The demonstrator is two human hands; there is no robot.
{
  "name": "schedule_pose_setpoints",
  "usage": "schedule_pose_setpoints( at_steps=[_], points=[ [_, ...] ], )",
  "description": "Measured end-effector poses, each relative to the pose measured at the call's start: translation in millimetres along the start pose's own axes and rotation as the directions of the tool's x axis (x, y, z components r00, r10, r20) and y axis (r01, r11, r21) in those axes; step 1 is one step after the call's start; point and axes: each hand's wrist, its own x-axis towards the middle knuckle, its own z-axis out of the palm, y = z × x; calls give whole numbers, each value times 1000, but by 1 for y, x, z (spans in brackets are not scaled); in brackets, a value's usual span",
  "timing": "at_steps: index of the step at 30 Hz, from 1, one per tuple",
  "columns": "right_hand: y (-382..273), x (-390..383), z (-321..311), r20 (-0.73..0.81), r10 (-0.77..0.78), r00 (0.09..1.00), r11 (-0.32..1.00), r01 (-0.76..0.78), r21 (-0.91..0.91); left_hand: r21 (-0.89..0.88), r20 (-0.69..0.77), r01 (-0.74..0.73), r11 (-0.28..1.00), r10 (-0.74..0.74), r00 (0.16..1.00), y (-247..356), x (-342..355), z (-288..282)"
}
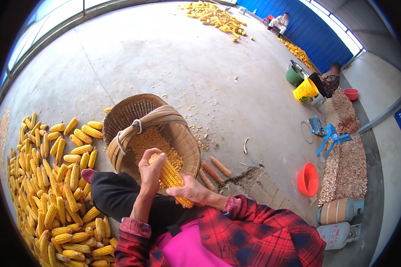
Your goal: The person sits on the floor and removes kernels from dried corn cobs by hand, dropping the kernels into a woven basket. The person repeatedly picks up cobs from a large pile, shucks them, and places the empty cobs aside.
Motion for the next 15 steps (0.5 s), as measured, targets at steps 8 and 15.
schedule_pose_setpoints(
  at_steps=[8, 15],
  points=[
    [17, 12, -13, -157, -136, 978, 826, 24, -563, -18, -66, 115, 993, -116, 991, -24, 10, -19],
    [-13, 4, -7, -70, -95, 993, 844, 42, -535, 333, -15, -7, 943, 12, 1000, -9, -2, -18]
  ],
)
